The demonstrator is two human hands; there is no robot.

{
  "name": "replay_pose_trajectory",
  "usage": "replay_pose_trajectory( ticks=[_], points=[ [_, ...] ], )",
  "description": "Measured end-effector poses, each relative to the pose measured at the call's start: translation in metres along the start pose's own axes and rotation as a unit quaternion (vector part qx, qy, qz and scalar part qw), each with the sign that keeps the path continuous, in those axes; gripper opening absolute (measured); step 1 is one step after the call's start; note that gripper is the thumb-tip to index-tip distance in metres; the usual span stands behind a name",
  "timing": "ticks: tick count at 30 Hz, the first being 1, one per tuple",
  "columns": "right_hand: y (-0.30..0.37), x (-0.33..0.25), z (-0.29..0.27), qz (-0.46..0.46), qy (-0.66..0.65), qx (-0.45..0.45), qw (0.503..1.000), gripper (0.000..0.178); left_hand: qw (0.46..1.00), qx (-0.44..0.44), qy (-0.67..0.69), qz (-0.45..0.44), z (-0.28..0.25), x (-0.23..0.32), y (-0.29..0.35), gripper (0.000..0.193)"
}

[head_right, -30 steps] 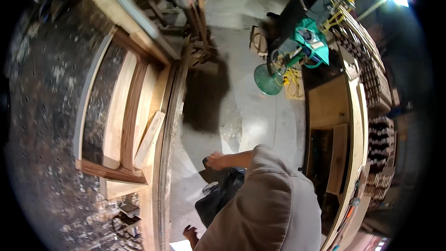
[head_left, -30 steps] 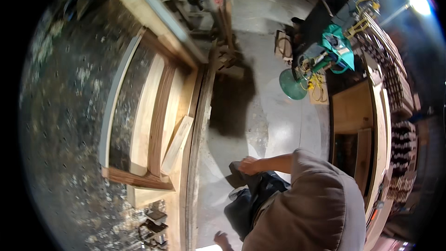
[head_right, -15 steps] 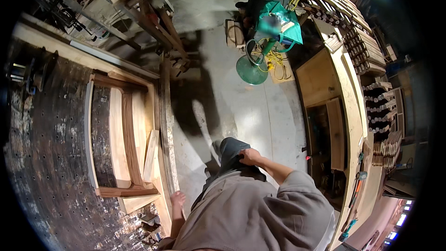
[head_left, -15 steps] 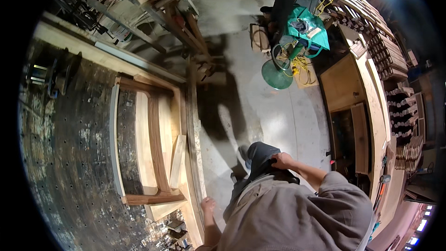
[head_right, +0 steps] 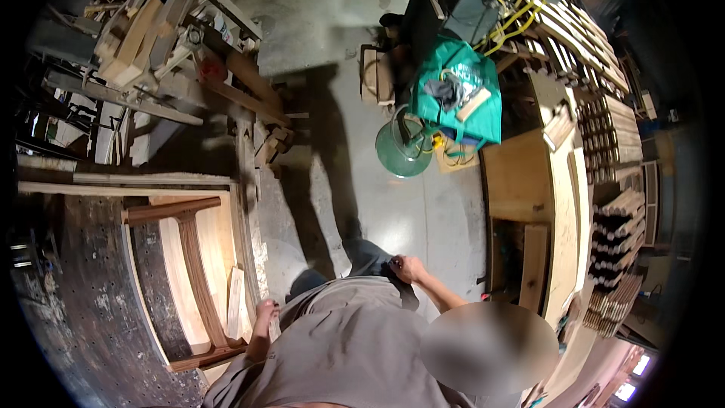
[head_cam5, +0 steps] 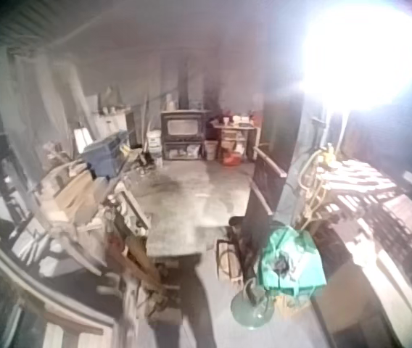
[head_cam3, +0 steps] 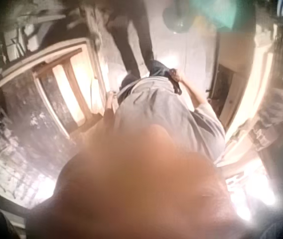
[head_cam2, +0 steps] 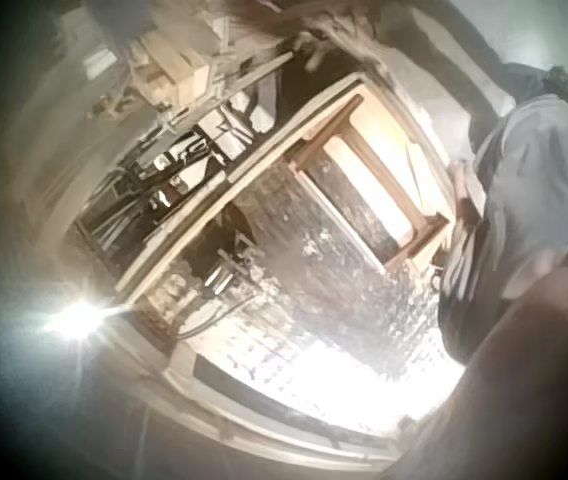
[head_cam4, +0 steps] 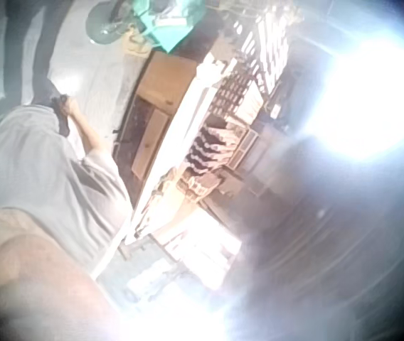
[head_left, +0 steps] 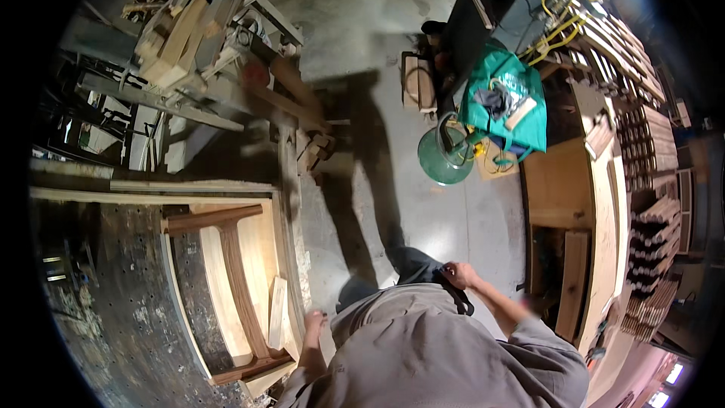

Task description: The person picks up a wooden block from a pile, carries it to a workbench, and uses an impact driver to screw wooden components onto a large curved wooden frame.

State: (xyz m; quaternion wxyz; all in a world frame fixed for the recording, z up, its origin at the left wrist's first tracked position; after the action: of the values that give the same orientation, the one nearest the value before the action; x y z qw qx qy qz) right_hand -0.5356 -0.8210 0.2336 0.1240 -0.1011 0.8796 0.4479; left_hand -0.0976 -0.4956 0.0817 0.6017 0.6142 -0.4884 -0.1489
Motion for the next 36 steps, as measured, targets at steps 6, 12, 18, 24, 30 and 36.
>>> replay_pose_trajectory(
  ticks=[6, 12, 18, 24, 30, 36],
  points=[
    [-0.076, 0.016, -0.037, -0.053, 0.103, -0.143, 0.983, 0.035, 0.928, -0.005, -0.26, 0.266, 0.098, 0.212, -0.068, 0.025],
    [-0.159, 0.008, -0.126, 0.022, -0.038, -0.036, 0.998, 0.029, 0.841, -0.033, -0.33, 0.428, 0.234, 0.464, -0.113, 0.034],
    [-0.235, -0.001, -0.233, 0.187, -0.481, 0.068, 0.854, 0.033, 0.872, -0.154, -0.345, 0.311, 0.402, 0.666, -0.137, 0.037],
    [-0.323, -0.044, -0.316, 0.166, -0.607, 0.049, 0.776, 0.025, 0.812, -0.191, -0.358, 0.42, 0.516, 0.814, -0.159, 0.026],
    [-0.448, -0.065, -0.407, 0.22, -0.607, 0.019, 0.764, 0.025, 0.852, -0.185, -0.344, 0.348, 0.6, 0.969, -0.214, 0.029],
    [-0.548, -0.077, -0.541, 0.196, -0.487, 0.026, 0.851, 0.026, 0.913, -0.178, -0.239, 0.278, 0.594, 1.09, -0.347, 0.035]
  ],
)
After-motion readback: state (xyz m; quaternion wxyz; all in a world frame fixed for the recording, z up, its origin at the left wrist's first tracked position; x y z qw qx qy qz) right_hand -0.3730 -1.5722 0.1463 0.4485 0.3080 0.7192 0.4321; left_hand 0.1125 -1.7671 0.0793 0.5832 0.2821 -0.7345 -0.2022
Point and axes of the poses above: each hand's wrist, its own y-axis away from the middle knuckle, its own z-axis out of the palm, x = y × z, the point moved 4 cm from there along -y, towards the middle knuckle, and after that the axes turned 7 degrees about y, right-handed, at the moved point
